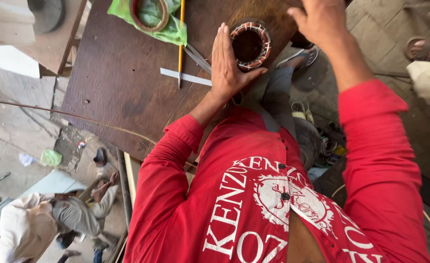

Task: The person winds a thin copper wire around a circular metal core, using a hammer to tap the wire into place and scissors to trim the excess. The task is performed on a wooden workbench in a workshop setting.

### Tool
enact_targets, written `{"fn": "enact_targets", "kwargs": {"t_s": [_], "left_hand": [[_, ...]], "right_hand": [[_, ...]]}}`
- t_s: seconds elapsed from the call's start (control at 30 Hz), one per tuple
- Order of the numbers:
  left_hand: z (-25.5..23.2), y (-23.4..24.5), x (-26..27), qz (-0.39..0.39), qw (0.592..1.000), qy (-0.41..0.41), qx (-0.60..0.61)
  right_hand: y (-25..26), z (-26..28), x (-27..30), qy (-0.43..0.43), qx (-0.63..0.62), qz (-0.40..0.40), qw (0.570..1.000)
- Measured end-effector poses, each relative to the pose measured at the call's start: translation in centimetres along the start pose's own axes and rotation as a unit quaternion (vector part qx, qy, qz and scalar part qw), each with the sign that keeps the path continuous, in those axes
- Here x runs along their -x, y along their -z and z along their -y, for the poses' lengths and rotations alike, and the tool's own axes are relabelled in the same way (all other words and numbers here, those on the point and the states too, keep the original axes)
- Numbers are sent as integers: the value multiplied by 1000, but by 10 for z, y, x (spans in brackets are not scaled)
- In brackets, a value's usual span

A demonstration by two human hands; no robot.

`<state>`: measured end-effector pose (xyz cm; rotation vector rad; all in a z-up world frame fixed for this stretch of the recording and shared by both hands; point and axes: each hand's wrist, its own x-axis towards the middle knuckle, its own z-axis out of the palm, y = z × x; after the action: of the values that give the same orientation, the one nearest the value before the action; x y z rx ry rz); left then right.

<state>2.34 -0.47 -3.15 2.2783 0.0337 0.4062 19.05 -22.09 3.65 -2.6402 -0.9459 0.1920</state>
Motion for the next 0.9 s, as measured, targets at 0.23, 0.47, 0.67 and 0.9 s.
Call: {"fn": "enact_targets", "kwargs": {"t_s": [0.23, 0.47, 0.67, 0.9], "left_hand": [[8, -2, -3, 8, 996, 12, 87], [5, -6, -2, -11, 997, 6, 78], [6, -7, -4, -3, 996, 18, 82], [9, -8, -6, -7, 996, 29, 82]], "right_hand": [[23, 83, 117, -227, -497, 63, 835], [-14, 122, 149, -311, -592, 82, 739], [-29, 128, 133, -310, -625, 31, 716], [-24, 141, 122, -316, -596, 60, 736]]}}
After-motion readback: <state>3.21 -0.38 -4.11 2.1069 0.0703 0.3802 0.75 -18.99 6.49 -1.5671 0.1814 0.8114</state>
